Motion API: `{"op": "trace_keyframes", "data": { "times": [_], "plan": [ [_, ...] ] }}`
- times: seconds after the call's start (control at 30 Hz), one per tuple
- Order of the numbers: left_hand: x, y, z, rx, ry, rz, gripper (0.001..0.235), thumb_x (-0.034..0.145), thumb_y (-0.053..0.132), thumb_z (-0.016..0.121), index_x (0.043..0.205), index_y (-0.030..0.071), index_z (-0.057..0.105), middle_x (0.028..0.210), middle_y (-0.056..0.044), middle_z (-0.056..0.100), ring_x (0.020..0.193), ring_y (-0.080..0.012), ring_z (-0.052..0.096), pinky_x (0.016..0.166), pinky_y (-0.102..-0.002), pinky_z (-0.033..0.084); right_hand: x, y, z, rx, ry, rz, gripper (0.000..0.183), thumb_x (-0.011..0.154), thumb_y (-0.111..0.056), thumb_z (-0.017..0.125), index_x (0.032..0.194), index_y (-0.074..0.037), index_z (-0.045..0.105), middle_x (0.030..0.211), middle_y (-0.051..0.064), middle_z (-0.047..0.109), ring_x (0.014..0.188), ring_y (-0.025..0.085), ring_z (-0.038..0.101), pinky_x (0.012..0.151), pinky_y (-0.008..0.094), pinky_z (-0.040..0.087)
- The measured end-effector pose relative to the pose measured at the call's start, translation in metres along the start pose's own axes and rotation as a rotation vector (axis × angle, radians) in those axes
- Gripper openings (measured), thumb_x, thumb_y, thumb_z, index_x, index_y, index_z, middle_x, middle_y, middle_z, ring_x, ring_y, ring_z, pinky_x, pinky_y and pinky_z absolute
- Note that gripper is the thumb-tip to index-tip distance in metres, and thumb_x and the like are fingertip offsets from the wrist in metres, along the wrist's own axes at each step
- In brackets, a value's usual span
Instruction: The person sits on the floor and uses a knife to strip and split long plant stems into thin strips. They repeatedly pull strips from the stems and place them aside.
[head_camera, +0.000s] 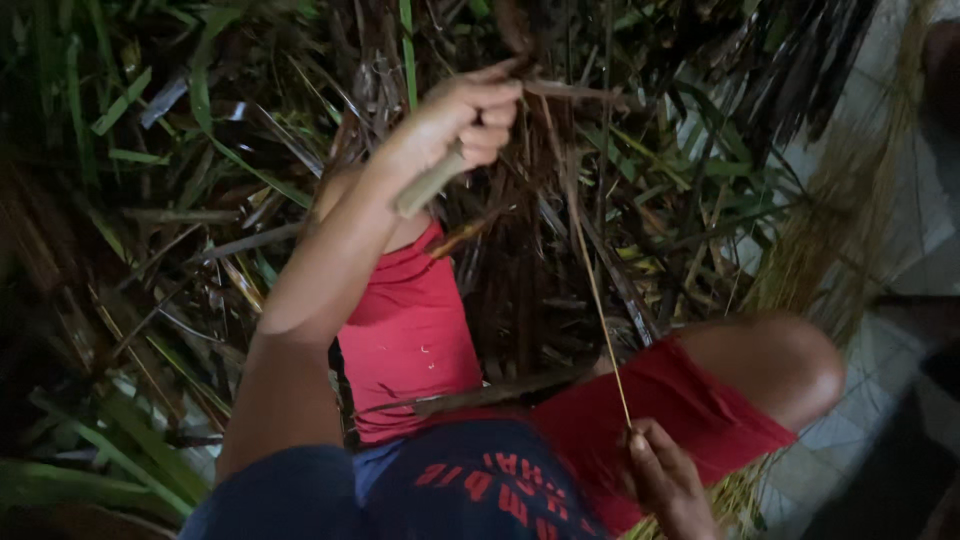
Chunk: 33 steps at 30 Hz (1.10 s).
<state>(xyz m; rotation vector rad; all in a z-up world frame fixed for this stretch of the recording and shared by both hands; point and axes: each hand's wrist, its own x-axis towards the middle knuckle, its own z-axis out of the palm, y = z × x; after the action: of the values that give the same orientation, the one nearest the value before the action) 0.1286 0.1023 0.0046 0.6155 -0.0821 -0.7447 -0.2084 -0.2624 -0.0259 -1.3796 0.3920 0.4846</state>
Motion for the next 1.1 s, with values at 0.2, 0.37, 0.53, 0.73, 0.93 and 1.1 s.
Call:
{"op": "trace_keyframes", "data": {
  "times": [0.2,0.37,0.53,0.73,0.93,1.1],
  "plan": [
    [-0.002,-0.048,0.023,0.338,0.218,0.039,0.083,0.101,0.017,0.058,0.168,0.010,0.009,0.055,0.007,0.043,0.039,-0.0065,0.037,0.033,-0.023,0.033,0.074,-0.097,0.047,-0.197,-0.164,0.034,0.063,0.098,-0.040,0.051,0.145,0.002,0.056,0.074,0.013,0.068,0.057,0.021,0.062,0.089,0.042,0.058],
    [0.001,-0.085,0.024,0.337,0.171,0.066,0.076,0.104,0.020,0.060,0.164,0.009,0.014,0.063,-0.002,0.043,0.036,-0.0102,0.041,0.026,-0.034,0.044,0.165,-0.153,0.107,-0.230,0.007,-0.352,0.032,0.109,-0.024,0.060,0.120,0.005,0.068,0.075,0.011,0.056,0.062,0.016,0.053,0.061,0.032,0.044],
    [-0.003,-0.083,0.026,0.193,0.052,0.021,0.078,0.104,0.019,0.061,0.164,0.009,0.013,0.062,-0.003,0.041,0.036,-0.0114,0.042,0.027,-0.034,0.041,0.214,-0.145,0.102,-0.237,-0.051,-0.468,0.026,0.114,-0.020,0.055,0.116,0.003,0.068,0.068,0.001,0.047,0.054,0.008,0.043,0.055,0.031,0.038],
    [0.000,-0.073,0.027,0.083,0.063,-0.009,0.076,0.103,0.014,0.062,0.162,0.006,0.015,0.062,-0.003,0.041,0.035,-0.0110,0.041,0.027,-0.032,0.039,0.198,-0.131,0.109,0.094,-0.032,-0.443,0.018,0.110,-0.011,0.057,0.104,0.004,0.065,0.059,0.000,0.038,0.038,0.006,0.042,0.046,0.021,0.037],
    [0.000,-0.031,0.009,0.194,0.027,0.134,0.015,0.111,0.013,0.045,0.106,0.006,0.057,0.061,0.006,0.045,0.037,-0.0045,0.038,0.030,-0.022,0.032,0.164,-0.139,0.105,0.145,-0.116,-0.340,0.017,0.108,-0.015,0.056,0.103,0.000,0.062,0.057,-0.002,0.036,0.036,0.003,0.032,0.040,0.020,0.028],
    [0.006,0.002,0.002,0.185,0.112,0.107,0.029,0.107,0.014,0.056,0.077,0.013,0.053,0.061,0.004,0.049,0.040,-0.0068,0.044,0.034,-0.025,0.037,0.151,-0.134,0.100,0.031,-0.116,-0.327,0.031,0.105,-0.022,0.058,0.077,-0.014,0.048,0.050,-0.003,0.032,0.038,0.007,0.021,0.038,0.028,0.016]
  ]
}}
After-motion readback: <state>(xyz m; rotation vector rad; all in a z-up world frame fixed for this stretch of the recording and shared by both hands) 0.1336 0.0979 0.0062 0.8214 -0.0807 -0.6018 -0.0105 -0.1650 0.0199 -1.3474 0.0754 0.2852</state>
